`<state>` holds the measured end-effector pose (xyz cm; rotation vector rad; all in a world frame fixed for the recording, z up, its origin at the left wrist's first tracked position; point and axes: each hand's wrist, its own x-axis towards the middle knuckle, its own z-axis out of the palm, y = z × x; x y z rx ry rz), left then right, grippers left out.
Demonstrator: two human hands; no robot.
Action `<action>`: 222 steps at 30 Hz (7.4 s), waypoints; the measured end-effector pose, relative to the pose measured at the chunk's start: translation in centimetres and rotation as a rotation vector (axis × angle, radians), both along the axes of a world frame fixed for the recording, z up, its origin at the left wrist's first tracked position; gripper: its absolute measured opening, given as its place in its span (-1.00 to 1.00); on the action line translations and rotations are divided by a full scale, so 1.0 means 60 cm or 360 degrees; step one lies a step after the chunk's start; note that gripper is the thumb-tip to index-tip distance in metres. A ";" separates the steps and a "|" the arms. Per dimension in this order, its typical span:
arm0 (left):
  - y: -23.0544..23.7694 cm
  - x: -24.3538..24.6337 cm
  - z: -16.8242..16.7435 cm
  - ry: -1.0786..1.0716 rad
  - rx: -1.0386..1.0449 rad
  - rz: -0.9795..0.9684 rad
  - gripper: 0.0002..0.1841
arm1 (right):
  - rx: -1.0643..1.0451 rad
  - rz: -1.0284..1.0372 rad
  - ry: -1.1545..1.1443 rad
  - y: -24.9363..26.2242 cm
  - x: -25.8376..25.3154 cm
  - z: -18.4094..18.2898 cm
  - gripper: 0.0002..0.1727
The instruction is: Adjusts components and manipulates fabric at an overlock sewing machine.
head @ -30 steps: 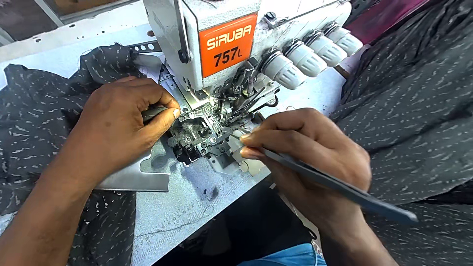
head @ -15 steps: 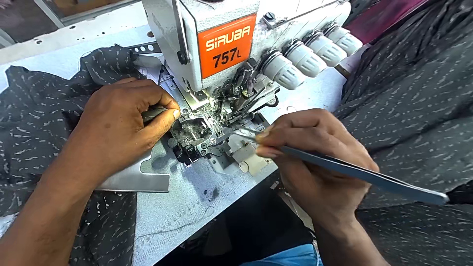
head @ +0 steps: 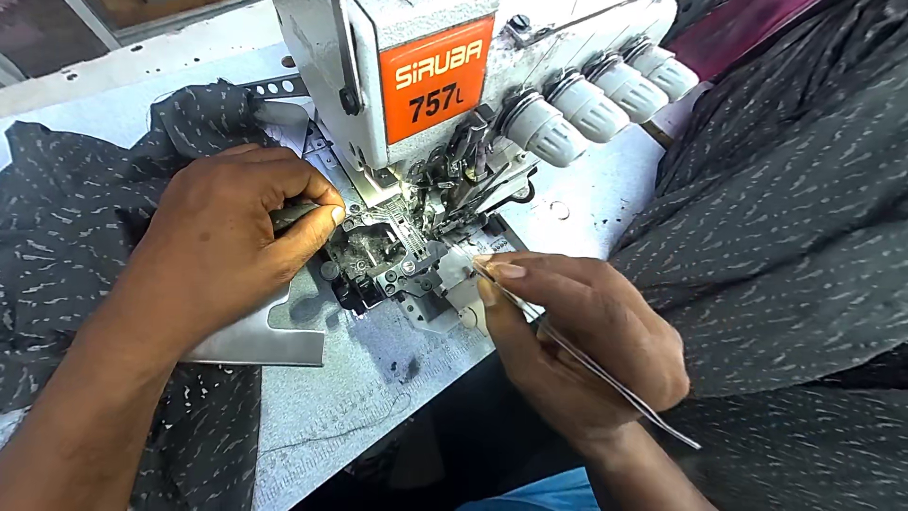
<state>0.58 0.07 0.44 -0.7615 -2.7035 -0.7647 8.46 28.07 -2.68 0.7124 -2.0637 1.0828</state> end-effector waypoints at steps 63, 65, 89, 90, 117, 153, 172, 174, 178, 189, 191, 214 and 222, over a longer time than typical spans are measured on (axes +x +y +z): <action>0.000 0.001 -0.002 0.0026 -0.0019 -0.0014 -0.76 | 0.0033 0.0147 0.0052 -0.013 0.000 -0.019 -0.85; 0.000 0.001 -0.002 0.0037 -0.0027 -0.0009 -0.76 | 0.0170 0.0053 0.0103 -0.018 0.003 -0.015 -0.86; -0.001 0.001 -0.003 0.0097 -0.0076 -0.0050 -0.73 | 0.0339 0.0036 0.0150 -0.027 0.045 -0.004 -0.83; -0.001 0.001 -0.003 0.0103 -0.0068 -0.0057 -0.73 | 0.0269 0.0197 0.0127 -0.022 0.050 -0.006 -0.85; 0.036 0.018 -0.006 0.0454 -0.0182 0.0109 -0.76 | 0.0166 -0.0220 -0.0116 -0.030 0.009 -0.044 -0.79; -0.058 0.004 0.062 0.0468 0.0249 0.0498 -0.78 | 0.0181 -0.0244 -0.0228 0.087 0.001 0.046 -0.79; -0.116 -0.130 0.104 -0.0508 -0.0274 0.0109 -0.80 | 0.1290 -0.0296 -0.0342 -0.249 -0.036 0.048 -0.42; -0.114 -0.117 0.104 -0.0574 -0.0314 0.0080 -0.83 | 0.1134 -0.0248 -0.0264 -0.244 -0.039 0.048 -0.57; -0.098 -0.097 0.099 -0.0573 -0.0338 0.0166 -0.93 | 0.1069 -0.0277 -0.0448 -0.260 -0.065 0.078 -0.36; -0.051 -0.060 0.120 -0.0593 -0.0584 0.0394 -0.72 | 0.1644 -0.0051 -0.0471 -0.274 -0.066 0.074 -0.64; -0.047 -0.060 0.121 -0.0599 -0.0595 0.0406 -0.71 | 0.1733 0.0088 -0.0551 -0.280 -0.061 0.074 -0.67; 0.006 0.026 0.115 -0.1245 0.0772 0.0159 -0.71 | 0.2389 -0.0132 -0.0019 -0.277 0.016 0.070 -0.66; 0.063 0.051 0.081 -0.0948 0.0787 0.0195 -0.73 | 0.1820 0.0307 0.0084 -0.197 0.082 0.052 -0.53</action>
